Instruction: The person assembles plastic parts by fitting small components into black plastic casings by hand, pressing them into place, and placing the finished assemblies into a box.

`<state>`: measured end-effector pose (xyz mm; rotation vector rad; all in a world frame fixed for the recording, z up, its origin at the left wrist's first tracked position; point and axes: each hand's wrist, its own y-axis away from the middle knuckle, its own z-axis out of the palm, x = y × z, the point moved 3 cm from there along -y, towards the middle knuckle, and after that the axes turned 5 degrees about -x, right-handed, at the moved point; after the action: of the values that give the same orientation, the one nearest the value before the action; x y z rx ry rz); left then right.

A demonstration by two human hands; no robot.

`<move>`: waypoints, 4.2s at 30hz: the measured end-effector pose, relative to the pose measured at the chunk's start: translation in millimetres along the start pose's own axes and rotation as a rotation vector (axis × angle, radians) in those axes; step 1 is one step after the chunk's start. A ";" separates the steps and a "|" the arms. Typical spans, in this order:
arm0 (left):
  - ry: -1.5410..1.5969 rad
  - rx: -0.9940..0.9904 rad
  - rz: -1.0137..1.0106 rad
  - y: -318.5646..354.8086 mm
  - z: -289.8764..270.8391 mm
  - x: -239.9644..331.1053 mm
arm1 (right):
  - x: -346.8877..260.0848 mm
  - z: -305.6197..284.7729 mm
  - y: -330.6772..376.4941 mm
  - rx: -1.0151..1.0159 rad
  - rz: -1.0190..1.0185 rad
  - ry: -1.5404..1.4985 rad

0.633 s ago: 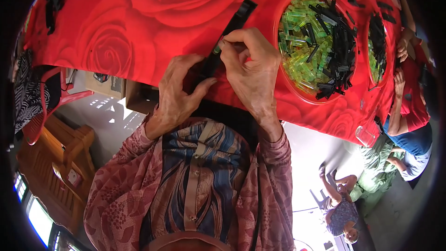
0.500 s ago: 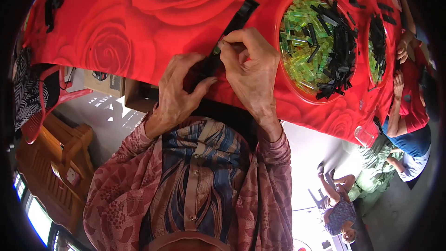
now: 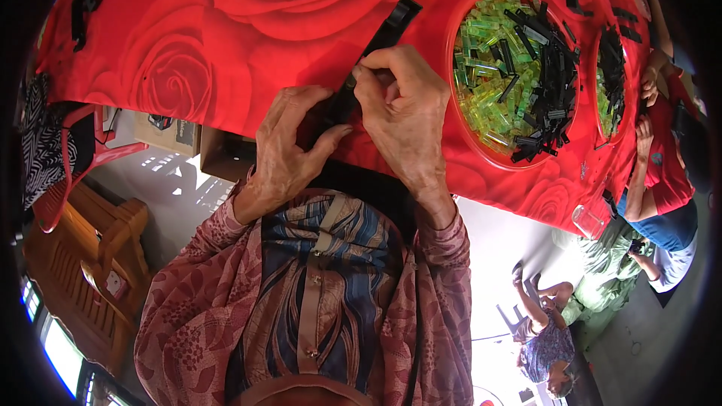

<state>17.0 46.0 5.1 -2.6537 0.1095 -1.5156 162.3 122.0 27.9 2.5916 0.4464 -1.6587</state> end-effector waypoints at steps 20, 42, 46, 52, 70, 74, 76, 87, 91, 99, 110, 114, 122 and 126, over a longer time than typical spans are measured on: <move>-0.298 -0.180 0.188 -7.0 1.4 10.5 | 7.1 12.8 13.4 0.002 -0.153 0.316; -0.502 -0.410 0.143 -26.9 -2.7 29.5 | 20.6 -25.1 29.9 0.214 -0.242 0.298; -0.529 -0.458 0.122 -31.3 -3.4 32.5 | 19.9 -14.5 48.3 0.160 -0.195 0.239; -0.566 -0.476 0.127 -33.4 -2.0 30.7 | 23.6 -7.6 57.6 0.148 -0.232 0.320; -0.455 -0.415 0.107 -31.6 -3.3 24.1 | 23.5 -6.3 55.3 0.102 -0.267 0.429; -0.524 -0.420 0.110 -31.2 0.9 29.6 | 23.8 -6.6 55.1 0.103 -0.269 0.422; -0.570 -0.423 0.115 -31.3 2.5 34.5 | 23.9 -6.8 55.6 0.103 -0.273 0.430; -0.545 -0.395 0.008 -33.9 2.9 38.3 | 24.9 -5.4 54.9 0.093 -0.275 0.444; -0.516 -0.429 -0.037 -34.5 -0.7 38.0 | 22.1 -6.0 53.7 0.072 -0.256 0.434; -0.508 -0.351 0.113 -27.7 1.0 33.9 | 23.1 -5.0 54.9 0.098 -0.299 0.468; -0.629 -0.286 0.077 -20.7 7.4 39.3 | 23.0 -4.1 55.9 0.103 -0.289 0.471; -0.559 -0.270 0.052 -22.4 2.4 35.0 | 23.9 -4.6 55.7 0.102 -0.289 0.465; -0.444 -0.238 0.192 -29.3 -24.4 19.7 | 20.3 -13.1 63.8 0.264 -0.391 0.343; -0.359 -0.265 0.209 -38.4 -47.2 8.5 | 9.2 -16.6 63.2 0.314 -0.483 0.368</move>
<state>-18.6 81.5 40.4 -2.9534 0.5779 -1.0060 196.8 66.5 18.9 3.2434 0.9665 -1.4421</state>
